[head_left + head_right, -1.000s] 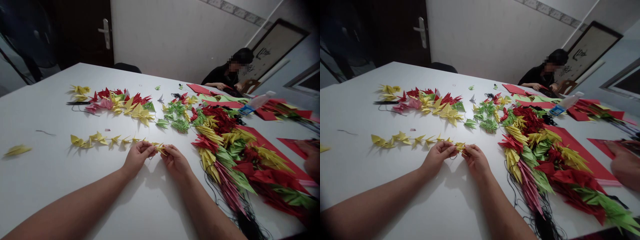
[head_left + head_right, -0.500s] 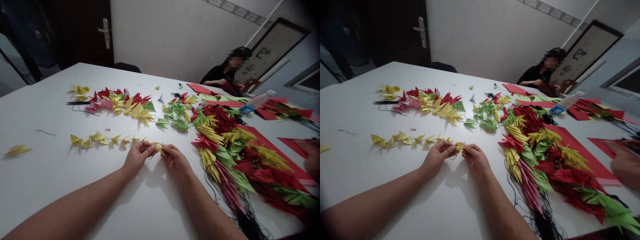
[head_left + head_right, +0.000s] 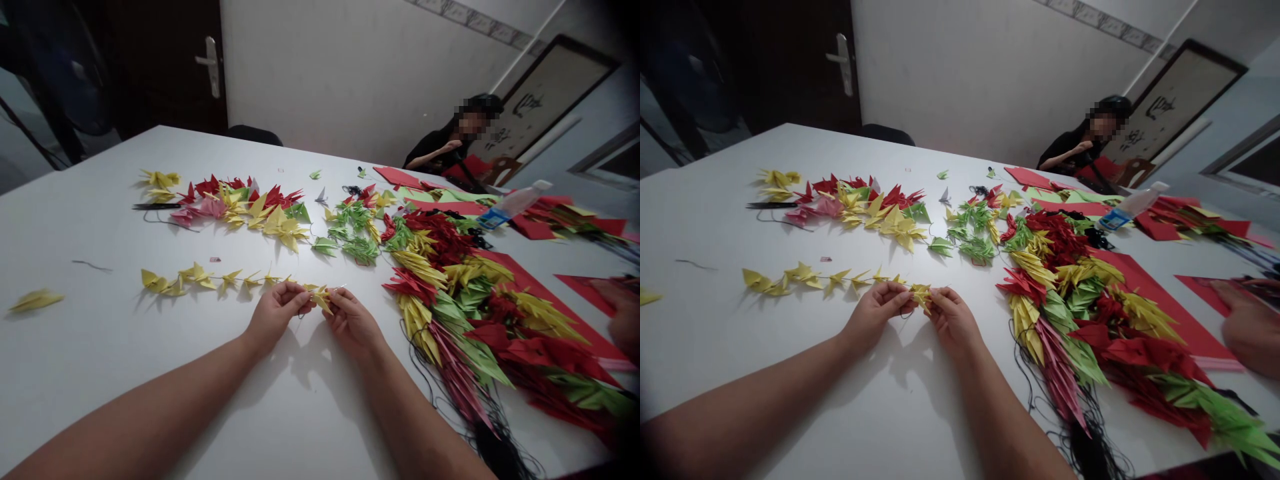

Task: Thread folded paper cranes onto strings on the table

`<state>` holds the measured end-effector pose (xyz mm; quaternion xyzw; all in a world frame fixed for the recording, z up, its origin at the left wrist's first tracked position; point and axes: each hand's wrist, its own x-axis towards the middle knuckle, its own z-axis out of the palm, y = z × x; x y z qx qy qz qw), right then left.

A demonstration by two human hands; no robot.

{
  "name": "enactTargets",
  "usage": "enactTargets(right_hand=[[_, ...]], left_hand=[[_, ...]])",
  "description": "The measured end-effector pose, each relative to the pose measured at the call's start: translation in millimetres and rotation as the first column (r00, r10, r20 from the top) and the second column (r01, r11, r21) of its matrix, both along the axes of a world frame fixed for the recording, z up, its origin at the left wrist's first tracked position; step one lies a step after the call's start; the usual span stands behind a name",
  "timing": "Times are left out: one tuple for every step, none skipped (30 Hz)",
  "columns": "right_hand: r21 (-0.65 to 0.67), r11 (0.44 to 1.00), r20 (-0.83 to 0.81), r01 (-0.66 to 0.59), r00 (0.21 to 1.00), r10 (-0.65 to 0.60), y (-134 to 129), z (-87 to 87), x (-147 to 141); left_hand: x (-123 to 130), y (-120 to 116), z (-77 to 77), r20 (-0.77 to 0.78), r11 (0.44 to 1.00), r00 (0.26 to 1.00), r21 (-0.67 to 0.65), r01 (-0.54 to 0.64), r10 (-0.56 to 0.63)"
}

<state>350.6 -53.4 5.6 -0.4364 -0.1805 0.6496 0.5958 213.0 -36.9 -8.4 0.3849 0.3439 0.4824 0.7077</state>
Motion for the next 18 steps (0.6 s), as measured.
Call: enactTargets(right_hand=[[0.010, 1.000, -0.007, -0.001, 1.000, 0.001, -0.4, 0.4, 0.0], [0.022, 1.000, -0.015, -0.002, 1.000, 0.003, -0.8, 0.8, 0.1], [0.032, 0.999, -0.022, -0.004, 1.000, 0.005, -1.2, 1.1, 0.3], [0.040, 0.999, -0.029, -0.003, 1.000, 0.005, -1.5, 1.3, 0.6], [0.045, 0.999, -0.037, 0.000, 0.999, 0.001, -1.7, 1.5, 0.9], [0.047, 0.999, -0.047, 0.006, 0.999, -0.004, -1.7, 1.5, 1.2], [0.047, 0.999, -0.058, 0.012, 0.998, -0.009, -1.7, 1.6, 1.4], [0.048, 0.999, -0.066, 0.017, 0.998, -0.013, -1.5, 1.5, 1.6], [0.046, 0.999, -0.073, 0.019, 0.997, -0.016, -1.3, 1.4, 1.7], [0.042, 0.999, -0.078, 0.019, 0.997, -0.016, -1.1, 1.4, 1.7], [0.038, 0.999, -0.082, 0.021, 0.996, -0.018, -0.9, 1.3, 1.7], [0.033, 0.999, -0.086, 0.023, 0.996, -0.020, -0.7, 1.2, 1.7], [0.027, 0.999, -0.090, 0.027, 0.996, -0.025, -0.6, 1.1, 1.7], [0.023, 0.999, -0.095, 0.031, 0.995, -0.029, -0.5, 1.1, 1.7], [0.021, 0.999, -0.099, 0.033, 0.995, -0.031, -0.5, 1.1, 1.7], [0.020, 0.999, -0.104, 0.035, 0.994, -0.033, -0.6, 1.1, 1.6], [0.021, 0.999, -0.109, 0.036, 0.993, -0.033, -0.7, 1.2, 1.6], [0.023, 0.999, -0.114, 0.036, 0.993, -0.033, -0.9, 1.2, 1.6]], left_hand=[[-0.3, 0.6, -0.7, 0.007, 1.000, 1.000, 0.011, 0.008, -0.008], [-0.6, 1.3, -1.2, 0.015, 1.000, 1.000, 0.022, 0.012, -0.012], [-0.9, 2.0, -1.5, 0.024, 0.999, 1.000, 0.031, 0.012, -0.013], [-1.1, 2.7, -1.8, 0.031, 0.999, 0.999, 0.037, 0.012, -0.013], [-1.3, 3.3, -1.9, 0.037, 0.999, 0.999, 0.041, 0.009, -0.011], [-1.5, 3.7, -1.9, 0.038, 0.999, 0.999, 0.043, 0.006, -0.008], [-1.5, 4.0, -2.0, 0.036, 0.999, 0.999, 0.045, 0.004, -0.006], [-1.6, 4.2, -2.2, 0.031, 0.999, 0.999, 0.050, 0.007, -0.009], [-1.6, 4.4, -2.6, 0.026, 0.998, 1.000, 0.056, 0.013, -0.015], [-1.5, 4.5, -3.2, 0.021, 0.998, 1.000, 0.064, 0.020, -0.022], [-1.5, 4.7, -3.9, 0.018, 0.997, 0.999, 0.072, 0.029, -0.031], [-1.4, 4.9, -4.8, 0.016, 0.996, 0.999, 0.080, 0.040, -0.041], [-1.3, 5.1, -5.8, 0.015, 0.995, 0.999, 0.086, 0.050, -0.051], [-1.2, 5.5, -6.8, 0.015, 0.994, 0.998, 0.091, 0.058, -0.059], [-1.2, 5.8, -7.6, 0.014, 0.994, 0.998, 0.094, 0.064, -0.066], [-1.2, 6.2, -8.2, 0.013, 0.993, 0.997, 0.096, 0.068, -0.070], [-1.2, 6.4, -8.6, 0.012, 0.993, 0.997, 0.097, 0.072, -0.074], [-1.2, 6.6, -8.6, 0.011, 0.993, 0.997, 0.095, 0.075, -0.076]])
